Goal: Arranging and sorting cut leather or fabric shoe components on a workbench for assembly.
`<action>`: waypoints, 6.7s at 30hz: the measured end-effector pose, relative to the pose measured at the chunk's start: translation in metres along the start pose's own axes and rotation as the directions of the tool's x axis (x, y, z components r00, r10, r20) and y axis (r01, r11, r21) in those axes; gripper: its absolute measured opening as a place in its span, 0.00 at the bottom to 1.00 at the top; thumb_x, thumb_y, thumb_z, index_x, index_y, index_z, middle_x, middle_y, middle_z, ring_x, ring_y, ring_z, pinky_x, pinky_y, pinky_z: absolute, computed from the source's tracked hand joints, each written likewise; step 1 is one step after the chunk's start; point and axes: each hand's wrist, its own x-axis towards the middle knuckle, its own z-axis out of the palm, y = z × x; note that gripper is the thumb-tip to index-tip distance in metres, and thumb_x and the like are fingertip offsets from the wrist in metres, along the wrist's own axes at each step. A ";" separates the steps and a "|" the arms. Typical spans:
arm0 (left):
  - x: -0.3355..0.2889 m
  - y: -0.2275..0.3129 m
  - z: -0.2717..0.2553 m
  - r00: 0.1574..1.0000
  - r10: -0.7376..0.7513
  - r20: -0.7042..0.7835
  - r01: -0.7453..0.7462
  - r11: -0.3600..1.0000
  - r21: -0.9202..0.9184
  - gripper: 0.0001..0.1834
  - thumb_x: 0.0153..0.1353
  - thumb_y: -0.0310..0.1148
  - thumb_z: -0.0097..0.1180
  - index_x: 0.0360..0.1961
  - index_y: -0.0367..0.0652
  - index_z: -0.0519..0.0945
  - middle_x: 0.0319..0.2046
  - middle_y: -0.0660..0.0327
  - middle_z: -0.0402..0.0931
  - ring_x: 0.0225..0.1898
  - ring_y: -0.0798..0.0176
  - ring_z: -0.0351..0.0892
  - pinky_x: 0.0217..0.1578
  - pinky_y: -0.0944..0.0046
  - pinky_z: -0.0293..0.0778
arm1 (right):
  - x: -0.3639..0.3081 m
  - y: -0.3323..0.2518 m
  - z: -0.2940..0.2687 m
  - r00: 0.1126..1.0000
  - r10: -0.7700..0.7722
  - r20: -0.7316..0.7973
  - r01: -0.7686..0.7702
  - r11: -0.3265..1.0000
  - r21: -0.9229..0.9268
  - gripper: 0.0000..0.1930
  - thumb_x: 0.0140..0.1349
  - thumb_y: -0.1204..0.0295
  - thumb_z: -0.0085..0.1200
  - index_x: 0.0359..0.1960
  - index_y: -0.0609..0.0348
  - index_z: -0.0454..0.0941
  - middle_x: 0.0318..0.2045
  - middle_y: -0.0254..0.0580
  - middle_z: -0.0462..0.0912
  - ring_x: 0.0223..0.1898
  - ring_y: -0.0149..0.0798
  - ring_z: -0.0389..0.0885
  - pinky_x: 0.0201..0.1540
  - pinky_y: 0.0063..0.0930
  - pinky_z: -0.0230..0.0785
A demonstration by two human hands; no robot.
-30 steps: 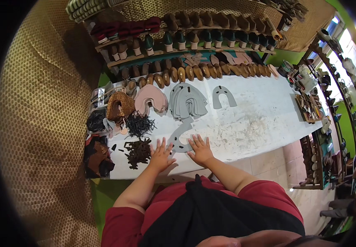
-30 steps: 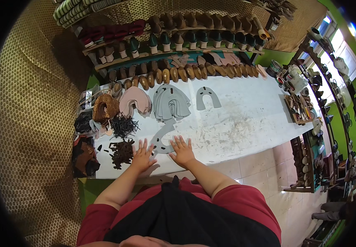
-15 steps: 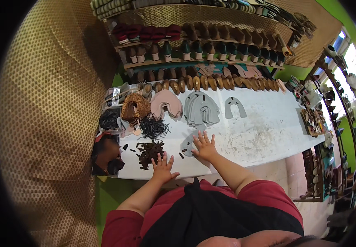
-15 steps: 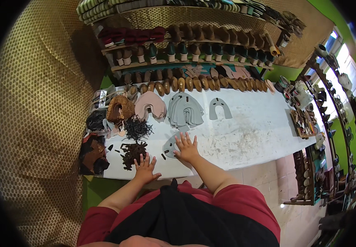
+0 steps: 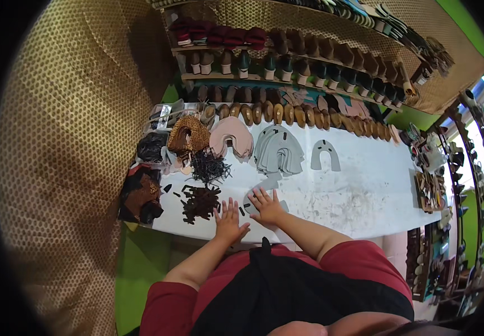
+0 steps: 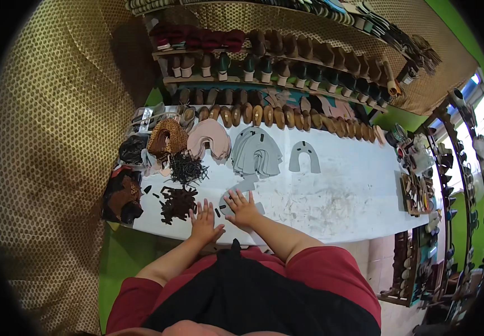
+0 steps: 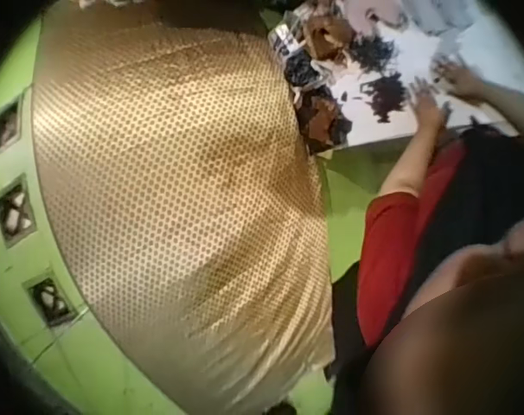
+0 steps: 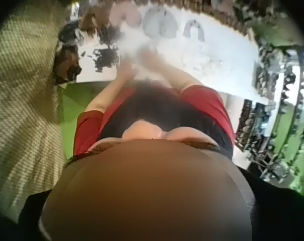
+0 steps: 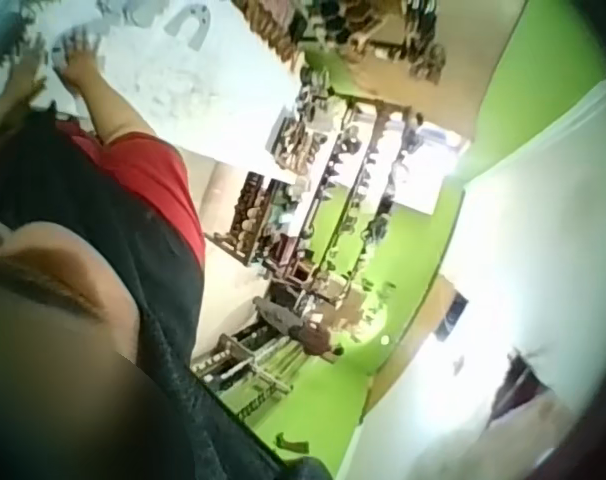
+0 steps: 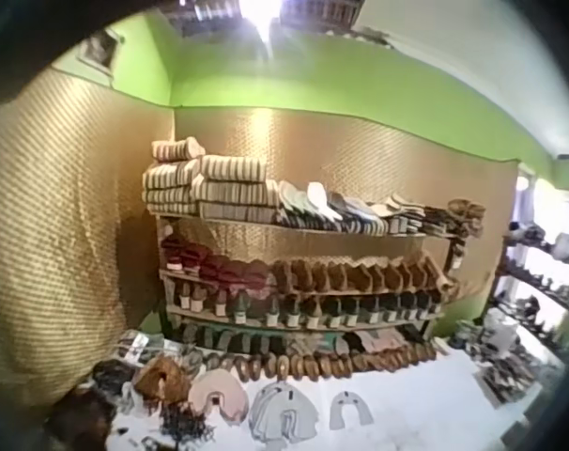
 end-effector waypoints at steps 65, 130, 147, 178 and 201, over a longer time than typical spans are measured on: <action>0.015 0.025 -0.012 0.997 -0.061 0.042 0.062 0.998 -0.026 0.45 0.57 0.48 0.57 0.72 0.36 0.59 0.74 0.47 0.54 0.76 0.45 0.50 0.74 0.44 0.43 | 0.004 0.047 -0.014 0.834 -0.548 -0.058 0.551 0.832 0.059 0.47 0.64 0.40 0.46 0.75 0.62 0.50 0.75 0.55 0.52 0.77 0.53 0.46 0.76 0.56 0.34; 0.019 0.037 -0.015 0.996 -0.088 0.033 0.089 0.995 -0.036 0.43 0.54 0.42 0.61 0.71 0.43 0.63 0.74 0.50 0.54 0.76 0.46 0.49 0.73 0.43 0.43 | -0.083 0.227 -0.144 0.940 0.314 0.136 -0.326 0.700 0.635 0.32 0.57 0.56 0.63 0.60 0.60 0.75 0.55 0.57 0.80 0.55 0.49 0.81 0.59 0.45 0.71; 0.017 0.036 -0.016 0.994 -0.104 0.045 0.105 0.994 -0.033 0.43 0.53 0.41 0.59 0.71 0.42 0.63 0.75 0.50 0.52 0.76 0.46 0.47 0.74 0.43 0.43 | -0.124 0.165 -0.036 0.994 0.108 0.017 -0.108 0.994 0.018 0.44 0.66 0.40 0.45 0.77 0.47 0.47 0.77 0.56 0.41 0.79 0.56 0.36 0.75 0.63 0.28; 0.018 0.036 -0.015 0.994 -0.103 0.039 0.104 0.994 -0.022 0.42 0.53 0.40 0.59 0.71 0.44 0.64 0.75 0.51 0.53 0.76 0.46 0.50 0.73 0.43 0.44 | -0.071 0.163 -0.020 0.988 0.117 -0.104 -0.102 0.985 0.136 0.49 0.66 0.39 0.44 0.75 0.69 0.46 0.76 0.59 0.45 0.78 0.56 0.37 0.77 0.48 0.30; 0.018 0.038 -0.018 0.995 -0.096 0.025 0.098 0.994 -0.048 0.42 0.52 0.39 0.59 0.70 0.43 0.64 0.74 0.49 0.54 0.76 0.46 0.49 0.73 0.43 0.44 | -0.069 0.211 -0.049 0.983 0.056 -0.173 -0.054 0.998 0.016 0.34 0.68 0.58 0.50 0.72 0.60 0.58 0.66 0.52 0.67 0.74 0.54 0.54 0.75 0.53 0.42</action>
